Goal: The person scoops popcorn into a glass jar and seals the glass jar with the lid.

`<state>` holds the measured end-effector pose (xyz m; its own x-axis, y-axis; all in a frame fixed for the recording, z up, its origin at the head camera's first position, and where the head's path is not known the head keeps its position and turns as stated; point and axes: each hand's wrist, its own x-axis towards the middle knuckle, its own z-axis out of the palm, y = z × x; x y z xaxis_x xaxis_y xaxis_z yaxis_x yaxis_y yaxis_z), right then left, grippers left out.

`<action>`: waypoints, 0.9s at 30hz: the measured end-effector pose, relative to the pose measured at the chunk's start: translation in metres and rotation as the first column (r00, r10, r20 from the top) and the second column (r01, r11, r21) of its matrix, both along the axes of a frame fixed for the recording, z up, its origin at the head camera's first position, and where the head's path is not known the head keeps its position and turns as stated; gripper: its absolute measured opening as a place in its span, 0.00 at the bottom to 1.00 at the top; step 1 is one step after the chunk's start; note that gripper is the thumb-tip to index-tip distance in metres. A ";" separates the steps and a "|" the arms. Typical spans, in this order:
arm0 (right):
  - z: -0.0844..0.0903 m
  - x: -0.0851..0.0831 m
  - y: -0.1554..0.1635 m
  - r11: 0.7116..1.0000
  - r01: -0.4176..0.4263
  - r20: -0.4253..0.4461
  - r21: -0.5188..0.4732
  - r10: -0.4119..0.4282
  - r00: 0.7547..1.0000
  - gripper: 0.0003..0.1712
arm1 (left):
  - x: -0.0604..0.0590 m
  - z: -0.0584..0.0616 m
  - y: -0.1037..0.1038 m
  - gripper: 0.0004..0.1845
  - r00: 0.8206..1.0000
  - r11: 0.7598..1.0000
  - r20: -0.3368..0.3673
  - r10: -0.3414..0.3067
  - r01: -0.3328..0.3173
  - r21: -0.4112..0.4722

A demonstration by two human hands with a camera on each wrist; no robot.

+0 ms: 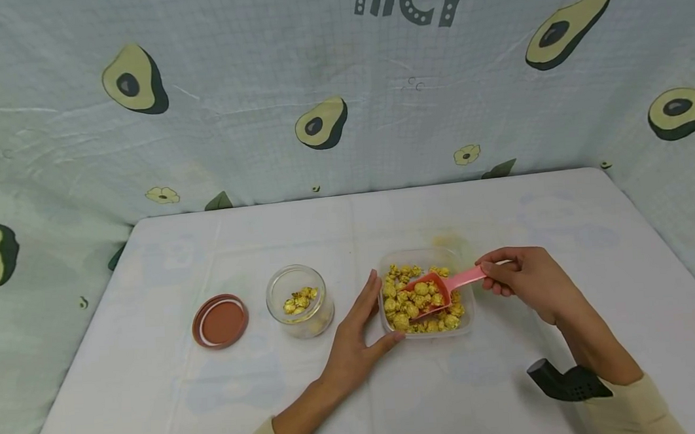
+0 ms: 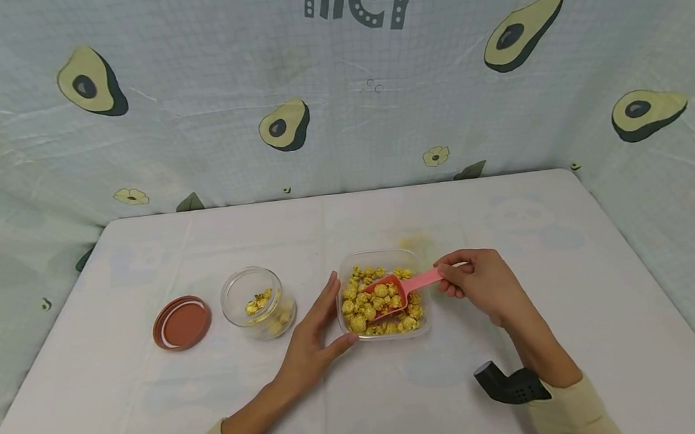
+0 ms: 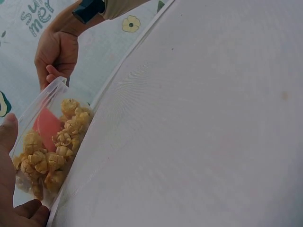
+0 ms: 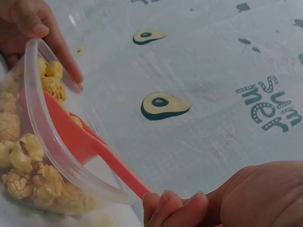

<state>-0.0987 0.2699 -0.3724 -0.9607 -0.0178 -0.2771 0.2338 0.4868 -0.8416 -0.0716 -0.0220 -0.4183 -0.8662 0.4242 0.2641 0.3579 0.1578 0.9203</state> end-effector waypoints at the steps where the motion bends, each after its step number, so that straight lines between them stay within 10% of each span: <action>1: 0.000 0.000 0.000 1.000 0.002 -0.001 -0.002 -0.002 1.000 0.22 | 0.000 0.000 0.000 0.43 1.000 1.000 0.000 0.001 -0.001 0.000; 7: 0.000 0.001 -0.002 1.000 -0.018 -0.030 -0.013 0.017 0.999 0.20 | 0.000 0.000 0.000 0.43 1.000 1.000 0.004 0.001 -0.001 -0.012; 18: 0.001 0.004 -0.005 0.997 -0.077 -0.049 0.031 0.078 0.996 0.18 | -0.008 -0.035 -0.001 0.46 1.000 0.999 -0.007 0.008 -0.009 -0.031; 27: -0.004 0.000 -0.007 0.995 -0.101 -0.004 -0.022 0.101 0.995 0.19 | -0.003 -0.012 0.000 0.44 1.000 1.000 -0.020 0.014 -0.014 -0.028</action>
<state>-0.0984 0.2633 -0.3768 -0.9545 -0.1204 -0.2727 0.1819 0.4893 -0.8529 -0.0744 -0.0224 -0.4306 -0.8666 0.4197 0.2697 0.3740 0.1886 0.9081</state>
